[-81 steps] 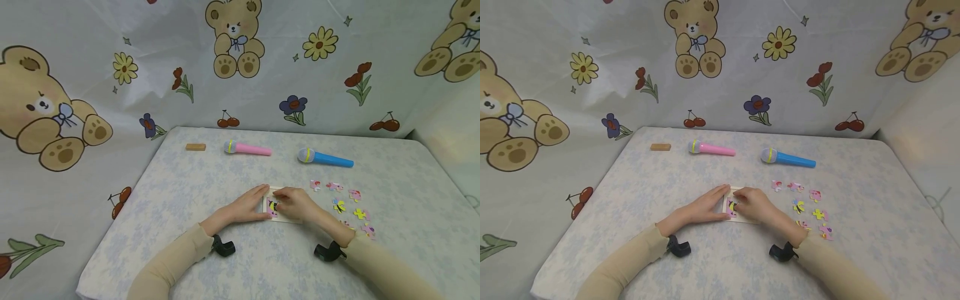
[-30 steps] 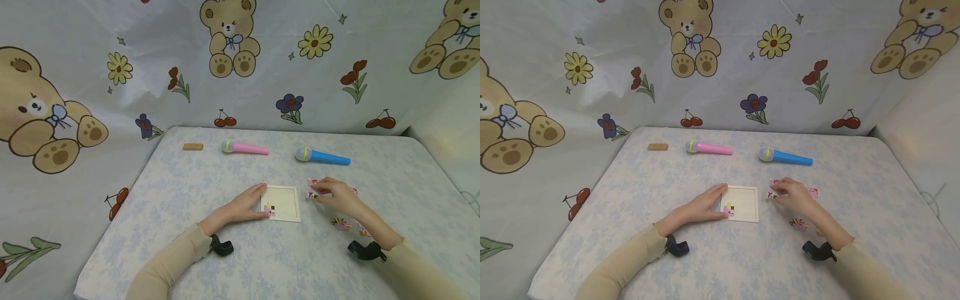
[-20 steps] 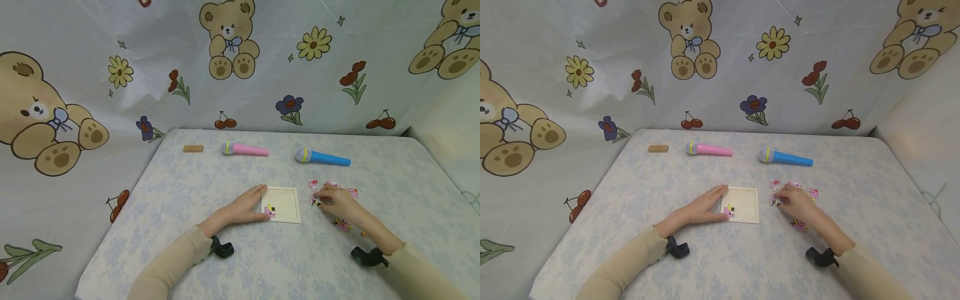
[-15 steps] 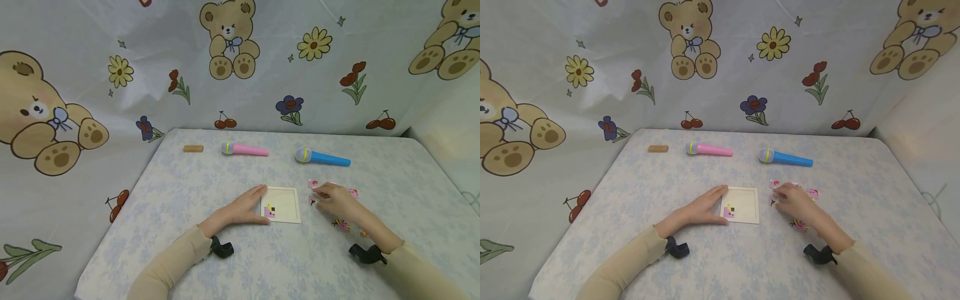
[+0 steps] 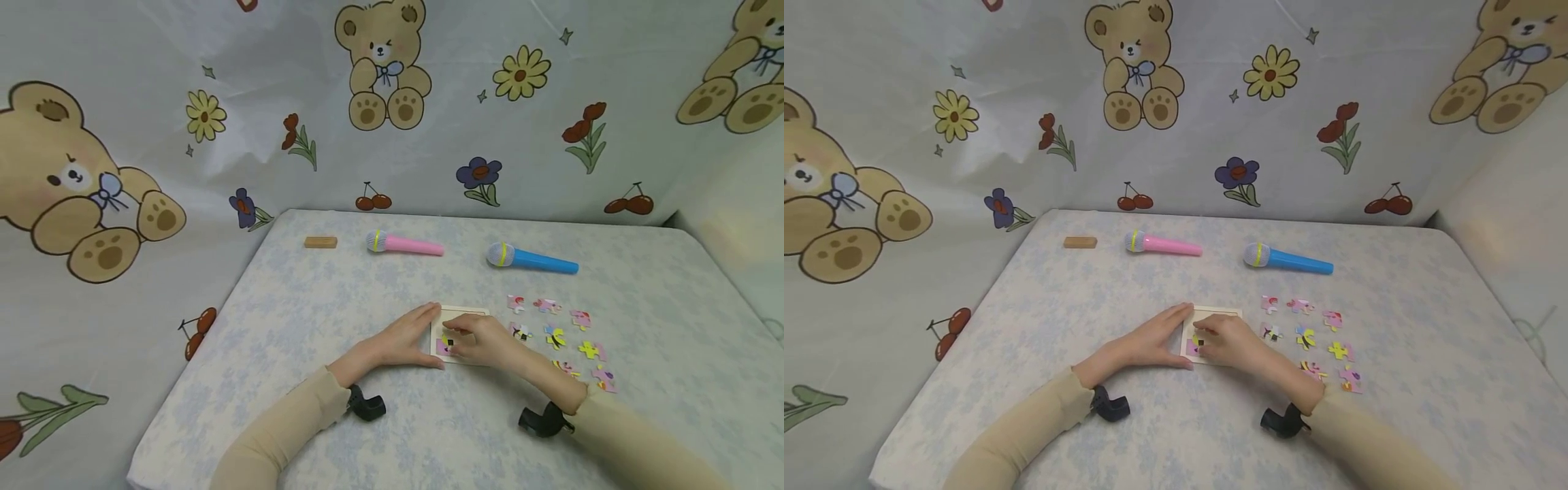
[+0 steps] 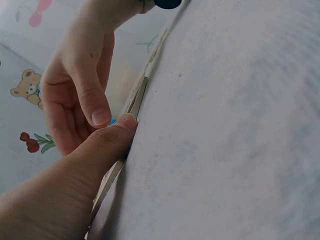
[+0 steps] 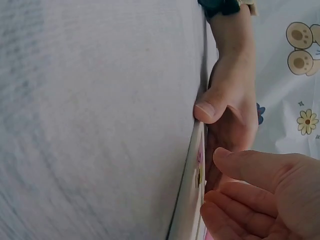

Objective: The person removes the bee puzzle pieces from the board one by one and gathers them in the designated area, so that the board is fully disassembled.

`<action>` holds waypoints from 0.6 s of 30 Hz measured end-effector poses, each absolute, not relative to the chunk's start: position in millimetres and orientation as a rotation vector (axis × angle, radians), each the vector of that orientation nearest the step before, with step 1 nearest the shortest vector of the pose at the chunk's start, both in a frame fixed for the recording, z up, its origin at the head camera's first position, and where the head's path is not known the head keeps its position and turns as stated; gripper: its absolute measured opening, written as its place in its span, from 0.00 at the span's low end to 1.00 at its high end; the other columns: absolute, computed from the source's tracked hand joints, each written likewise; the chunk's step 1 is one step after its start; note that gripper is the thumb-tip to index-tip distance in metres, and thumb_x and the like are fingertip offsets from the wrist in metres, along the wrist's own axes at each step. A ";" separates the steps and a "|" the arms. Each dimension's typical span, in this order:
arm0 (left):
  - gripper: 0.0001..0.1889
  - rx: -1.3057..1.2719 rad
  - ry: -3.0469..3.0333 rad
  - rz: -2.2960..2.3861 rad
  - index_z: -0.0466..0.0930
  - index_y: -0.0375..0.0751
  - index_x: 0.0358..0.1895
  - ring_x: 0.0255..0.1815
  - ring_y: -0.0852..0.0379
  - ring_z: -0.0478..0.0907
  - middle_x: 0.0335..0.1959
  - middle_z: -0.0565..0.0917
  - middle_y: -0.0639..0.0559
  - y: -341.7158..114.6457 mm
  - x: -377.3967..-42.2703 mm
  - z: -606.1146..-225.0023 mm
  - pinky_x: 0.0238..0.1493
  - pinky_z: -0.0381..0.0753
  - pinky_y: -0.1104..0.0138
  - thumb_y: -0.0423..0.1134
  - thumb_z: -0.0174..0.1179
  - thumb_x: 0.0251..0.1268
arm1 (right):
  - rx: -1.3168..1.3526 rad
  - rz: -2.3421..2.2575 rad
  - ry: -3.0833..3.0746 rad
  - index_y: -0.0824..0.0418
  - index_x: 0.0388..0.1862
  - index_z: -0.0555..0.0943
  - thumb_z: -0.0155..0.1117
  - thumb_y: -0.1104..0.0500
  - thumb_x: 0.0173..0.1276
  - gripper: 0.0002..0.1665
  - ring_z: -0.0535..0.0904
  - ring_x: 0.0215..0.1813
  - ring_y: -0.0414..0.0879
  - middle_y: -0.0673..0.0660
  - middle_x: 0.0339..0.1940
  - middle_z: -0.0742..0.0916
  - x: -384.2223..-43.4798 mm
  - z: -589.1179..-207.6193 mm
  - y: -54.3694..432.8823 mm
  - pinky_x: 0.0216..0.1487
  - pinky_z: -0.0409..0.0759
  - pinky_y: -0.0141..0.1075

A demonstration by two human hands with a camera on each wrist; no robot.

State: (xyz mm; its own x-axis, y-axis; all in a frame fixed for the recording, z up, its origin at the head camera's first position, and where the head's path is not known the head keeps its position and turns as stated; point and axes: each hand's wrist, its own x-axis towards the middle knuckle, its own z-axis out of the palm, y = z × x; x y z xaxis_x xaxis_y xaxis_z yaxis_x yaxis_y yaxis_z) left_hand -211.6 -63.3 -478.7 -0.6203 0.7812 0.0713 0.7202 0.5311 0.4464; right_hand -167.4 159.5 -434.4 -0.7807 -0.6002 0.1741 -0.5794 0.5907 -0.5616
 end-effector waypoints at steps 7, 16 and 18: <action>0.58 1.297 2.633 0.652 0.45 0.34 0.74 0.73 0.53 0.48 0.74 0.52 0.41 -62.7 -211.2 -477.6 0.70 0.52 0.63 0.65 0.64 0.50 | -0.992 -1.014 2.703 0.70 0.56 0.76 0.69 0.63 0.60 0.26 0.76 0.56 0.52 0.60 0.52 0.83 -166.8 -438.3 156.0 0.55 0.74 0.48; 0.57 1.300 2.629 0.664 0.45 0.33 0.74 0.73 0.52 0.48 0.73 0.52 0.40 -62.6 -210.3 -476.7 0.70 0.51 0.62 0.65 0.65 0.50 | -0.958 -1.152 2.642 0.68 0.54 0.78 0.68 0.66 0.59 0.23 0.79 0.51 0.50 0.59 0.51 0.83 -166.2 -444.4 154.8 0.51 0.77 0.44; 0.57 1.304 2.628 0.661 0.45 0.32 0.74 0.73 0.51 0.47 0.74 0.52 0.40 -62.4 -209.9 -477.4 0.70 0.51 0.63 0.65 0.65 0.50 | -0.970 -1.178 2.642 0.68 0.53 0.78 0.69 0.67 0.58 0.23 0.79 0.50 0.51 0.59 0.50 0.83 -166.3 -446.5 153.8 0.51 0.78 0.43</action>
State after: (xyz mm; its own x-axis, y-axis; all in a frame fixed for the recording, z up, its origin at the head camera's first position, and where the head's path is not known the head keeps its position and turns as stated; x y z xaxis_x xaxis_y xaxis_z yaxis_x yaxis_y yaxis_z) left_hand -209.9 -62.4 -477.4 -0.6166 0.7839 0.0724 0.7250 0.5295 0.4405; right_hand -166.3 153.8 -446.5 -0.7942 -0.5844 0.1664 -0.5144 0.5008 -0.6961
